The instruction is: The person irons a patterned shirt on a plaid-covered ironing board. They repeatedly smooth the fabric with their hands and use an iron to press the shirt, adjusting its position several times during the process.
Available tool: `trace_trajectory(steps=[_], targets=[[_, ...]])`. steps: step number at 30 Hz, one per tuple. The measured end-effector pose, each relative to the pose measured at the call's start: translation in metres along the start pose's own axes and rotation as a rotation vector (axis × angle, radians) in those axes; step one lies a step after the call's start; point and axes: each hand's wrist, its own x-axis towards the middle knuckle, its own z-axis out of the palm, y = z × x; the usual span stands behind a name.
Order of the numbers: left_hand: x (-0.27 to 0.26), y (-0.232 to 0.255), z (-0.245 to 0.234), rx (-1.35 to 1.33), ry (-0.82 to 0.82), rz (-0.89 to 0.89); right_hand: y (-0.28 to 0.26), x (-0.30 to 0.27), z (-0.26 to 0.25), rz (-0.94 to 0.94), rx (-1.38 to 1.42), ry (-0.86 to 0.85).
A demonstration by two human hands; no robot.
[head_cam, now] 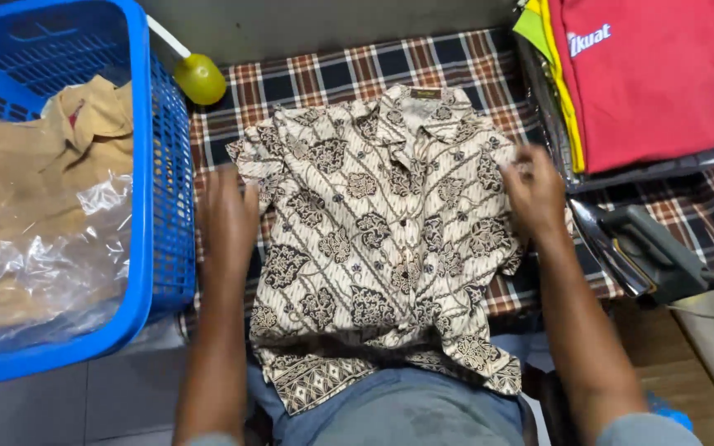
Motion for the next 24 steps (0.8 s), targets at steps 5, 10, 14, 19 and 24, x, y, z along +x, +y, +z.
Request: trace_trajectory(steps=[5,10,14,19,24], targets=[[-0.141,-0.039,0.001,0.004,-0.193,-0.288,0.038,-0.089,-0.047,0.430,-0.278,-0.391],[-0.164,-0.018,-0.022,-0.180,-0.279,-0.533,-0.040,-0.102,-0.039,0.607,-0.273,-0.777],[-0.162,-0.021,-0.016,-0.297,-0.395,-0.573,-0.031,-0.117,-0.013,0.681,-0.080,-0.695],[-0.178,-0.074,-0.028,-0.253,-0.532,-0.583,0.032,-0.121,-0.064,0.918,0.186,-0.645],[-0.138,-0.056,-0.041,-0.153,-0.300,-0.534,-0.053,-0.064,-0.099,0.548,-0.322,-0.660]])
